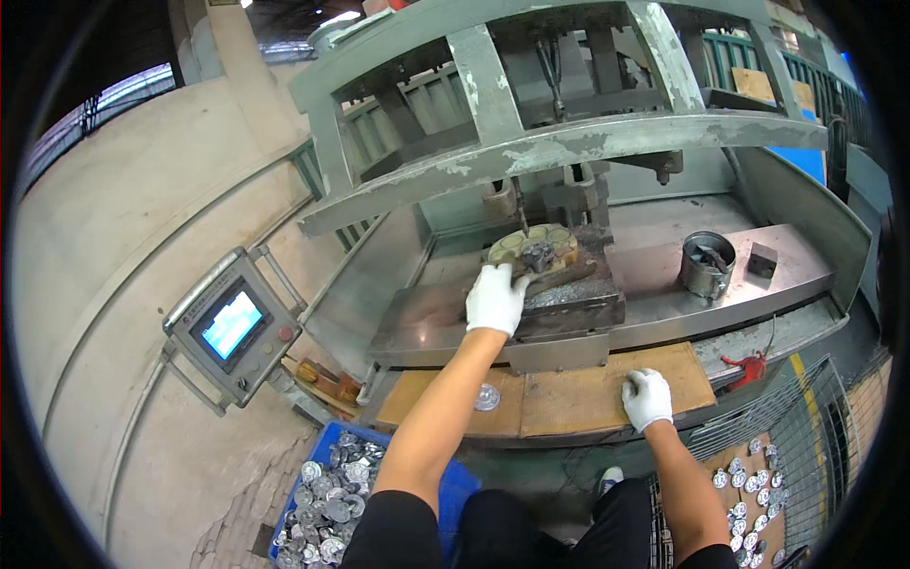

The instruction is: The person operates an industrial press by placing metal parts onto the machine fixture by hand, running the machine, and removing and sorting the processed pieces into storage containers.

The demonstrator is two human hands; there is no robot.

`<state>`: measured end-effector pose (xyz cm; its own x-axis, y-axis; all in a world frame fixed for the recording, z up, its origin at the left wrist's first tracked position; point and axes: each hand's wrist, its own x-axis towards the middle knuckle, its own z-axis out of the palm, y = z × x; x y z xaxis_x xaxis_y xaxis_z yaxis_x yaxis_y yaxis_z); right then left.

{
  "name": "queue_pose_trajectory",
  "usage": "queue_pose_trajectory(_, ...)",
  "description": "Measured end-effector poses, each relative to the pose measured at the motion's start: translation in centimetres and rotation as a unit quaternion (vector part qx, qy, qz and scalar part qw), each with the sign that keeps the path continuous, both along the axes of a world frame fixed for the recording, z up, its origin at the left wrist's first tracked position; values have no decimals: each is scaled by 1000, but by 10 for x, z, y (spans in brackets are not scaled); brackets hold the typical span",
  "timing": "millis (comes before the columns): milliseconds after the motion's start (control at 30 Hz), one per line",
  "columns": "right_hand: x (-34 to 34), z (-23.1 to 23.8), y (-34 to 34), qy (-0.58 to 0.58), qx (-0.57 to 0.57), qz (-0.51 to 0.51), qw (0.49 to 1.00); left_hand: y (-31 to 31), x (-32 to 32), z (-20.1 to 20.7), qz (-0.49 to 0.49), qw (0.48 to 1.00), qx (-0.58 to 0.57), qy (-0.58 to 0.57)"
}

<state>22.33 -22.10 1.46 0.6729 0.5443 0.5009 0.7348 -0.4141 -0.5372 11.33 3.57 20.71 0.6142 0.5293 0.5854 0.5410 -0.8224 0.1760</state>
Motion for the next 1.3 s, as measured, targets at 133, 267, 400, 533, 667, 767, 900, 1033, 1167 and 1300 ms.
queue_pose_trajectory(133,3,-6,2,0,-3,-31,1000,10,-70,-34,-37,983,45,-171)
queue_pose_trajectory(267,4,-12,5,-24,22,-24,999,36,-146,-70,-54,998,-1,-45)
queue_pose_trajectory(400,5,-11,7,-9,13,-16,1000,48,-188,-101,-99,968,-129,193)
queue_pose_trajectory(533,1,-10,6,-13,13,-14,1000,45,-187,-117,-167,959,-114,201)
queue_pose_trajectory(667,1,-9,8,-17,15,-10,1000,42,-170,-117,-99,939,-123,305)
queue_pose_trajectory(767,1,-8,7,-19,12,-13,1000,42,-164,-113,-98,933,-147,312)
queue_pose_trajectory(900,1,-8,8,-23,15,-23,999,40,-163,-112,-152,920,-298,202)
queue_pose_trajectory(1033,0,-7,8,-18,12,-17,1000,24,-163,-122,-168,813,-554,70)
queue_pose_trajectory(1167,0,-6,6,-11,10,-20,1000,13,-152,-147,-202,777,-595,20)
queue_pose_trajectory(1300,0,-4,6,-8,9,-25,1000,0,-131,-175,-208,871,-445,-19)
